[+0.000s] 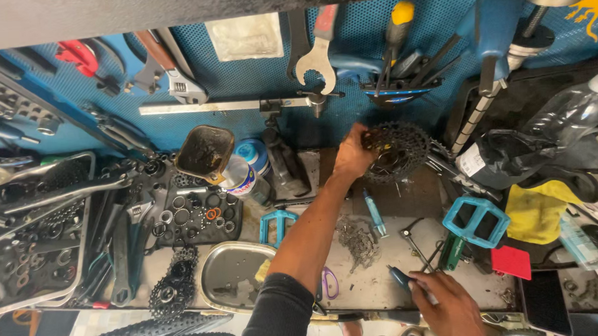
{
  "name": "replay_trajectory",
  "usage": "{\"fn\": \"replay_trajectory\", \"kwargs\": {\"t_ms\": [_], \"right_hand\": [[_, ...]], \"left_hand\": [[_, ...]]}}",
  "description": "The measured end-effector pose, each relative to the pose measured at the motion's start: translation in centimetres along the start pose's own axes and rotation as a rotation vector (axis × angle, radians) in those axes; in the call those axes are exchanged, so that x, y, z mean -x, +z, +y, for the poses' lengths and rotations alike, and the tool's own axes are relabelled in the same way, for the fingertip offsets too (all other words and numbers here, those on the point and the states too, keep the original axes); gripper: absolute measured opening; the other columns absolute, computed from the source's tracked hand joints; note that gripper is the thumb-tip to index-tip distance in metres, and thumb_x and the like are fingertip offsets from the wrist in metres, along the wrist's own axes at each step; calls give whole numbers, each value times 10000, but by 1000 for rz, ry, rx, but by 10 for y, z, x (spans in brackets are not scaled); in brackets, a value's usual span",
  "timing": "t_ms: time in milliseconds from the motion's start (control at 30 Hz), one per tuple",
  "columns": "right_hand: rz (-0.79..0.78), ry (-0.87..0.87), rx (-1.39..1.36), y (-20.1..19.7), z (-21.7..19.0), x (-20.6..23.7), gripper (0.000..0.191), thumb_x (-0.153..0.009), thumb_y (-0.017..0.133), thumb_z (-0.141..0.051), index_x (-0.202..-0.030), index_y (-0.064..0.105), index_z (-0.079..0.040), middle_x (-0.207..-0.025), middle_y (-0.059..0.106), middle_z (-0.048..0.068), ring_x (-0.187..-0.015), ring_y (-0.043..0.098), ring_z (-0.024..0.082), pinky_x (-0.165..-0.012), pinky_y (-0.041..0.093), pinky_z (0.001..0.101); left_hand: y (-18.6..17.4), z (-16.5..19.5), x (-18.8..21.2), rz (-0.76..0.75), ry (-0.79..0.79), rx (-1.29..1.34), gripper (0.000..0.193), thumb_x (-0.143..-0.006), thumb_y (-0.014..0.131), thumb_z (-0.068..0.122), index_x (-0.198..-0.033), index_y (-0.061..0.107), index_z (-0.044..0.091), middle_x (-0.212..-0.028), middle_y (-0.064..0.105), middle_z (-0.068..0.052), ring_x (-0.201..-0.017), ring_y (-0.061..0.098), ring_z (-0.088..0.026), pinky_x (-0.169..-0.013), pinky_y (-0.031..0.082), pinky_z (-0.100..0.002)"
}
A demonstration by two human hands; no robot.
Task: The person scrubs a bicycle cassette with a brush in a metal tray containing liquid. They then pour more liquid from a bottle into the tray and continue scrubbing the cassette and other small bicycle parts.
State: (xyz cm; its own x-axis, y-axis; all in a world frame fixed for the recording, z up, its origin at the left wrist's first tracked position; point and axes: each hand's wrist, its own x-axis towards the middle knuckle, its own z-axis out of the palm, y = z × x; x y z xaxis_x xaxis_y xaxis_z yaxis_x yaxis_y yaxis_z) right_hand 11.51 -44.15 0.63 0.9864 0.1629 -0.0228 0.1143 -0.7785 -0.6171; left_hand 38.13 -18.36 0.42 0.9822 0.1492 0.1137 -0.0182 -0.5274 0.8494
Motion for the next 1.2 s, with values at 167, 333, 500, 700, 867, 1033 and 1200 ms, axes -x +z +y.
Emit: {"fn": "replay_trajectory", "kwargs": {"t_ms": [167,333,500,700,867,1033,1200], "right_hand": [[86,-109,9,1,-8,1,282,-820,751,-259,-1096,754,-199,-916,749,45,-882,749,240,-760,586,381],[134,-177,-27,16,-33,15,273,-816,748,-271,-1082,753,-206,-973,755,39,-902,743,260,-769,584,384],[76,-254,-14,21,-71,24,302,-831,725,-301,-1116,739,-201,-1074,745,56,-976,710,285,-831,565,397],[-154,-401,60,50,-128,24,535,-792,735,-388,-1283,632,-202,-1101,721,85,-1054,671,302,-840,540,420],[-402,-387,330,89,-169,19,809,-727,808,-474,-1433,525,-201,-1057,712,148,-987,684,317,-854,543,431],[-444,-398,411,99,-186,17,515,-855,714,-405,-1321,580,-234,-955,750,115,-840,737,302,-776,582,429],[-221,-505,144,91,-200,18,362,-837,725,-358,-1147,709,-172,-975,767,86,-801,740,283,-709,583,417]], "left_hand": [[-10,15,27,6,84,155,504,-763,802,124,-1194,540,122,-1054,746,-139,-962,741,-298,-850,574,-401],[-59,69,75,66,284,232,430,-826,774,105,-1170,517,109,-1038,726,-140,-931,738,-304,-831,580,-390],[-140,110,163,142,466,59,403,-848,812,126,-1160,557,114,-1023,713,-131,-942,716,-356,-785,560,-404],[-258,93,270,198,235,11,372,-859,834,145,-1149,603,108,-978,740,-100,-865,767,-305,-721,589,-362],[-318,42,321,391,51,-16,427,-832,818,112,-1179,571,83,-1049,776,-102,-957,786,-246,-773,596,-365],[-333,-14,336,378,-199,-46,460,-812,827,140,-1181,557,87,-968,775,-147,-923,763,-320,-797,573,-412],[-327,-58,331,304,-166,-107,506,-804,818,169,-1218,535,102,-1025,745,-167,-1015,712,-386,-842,549,-452]]}}
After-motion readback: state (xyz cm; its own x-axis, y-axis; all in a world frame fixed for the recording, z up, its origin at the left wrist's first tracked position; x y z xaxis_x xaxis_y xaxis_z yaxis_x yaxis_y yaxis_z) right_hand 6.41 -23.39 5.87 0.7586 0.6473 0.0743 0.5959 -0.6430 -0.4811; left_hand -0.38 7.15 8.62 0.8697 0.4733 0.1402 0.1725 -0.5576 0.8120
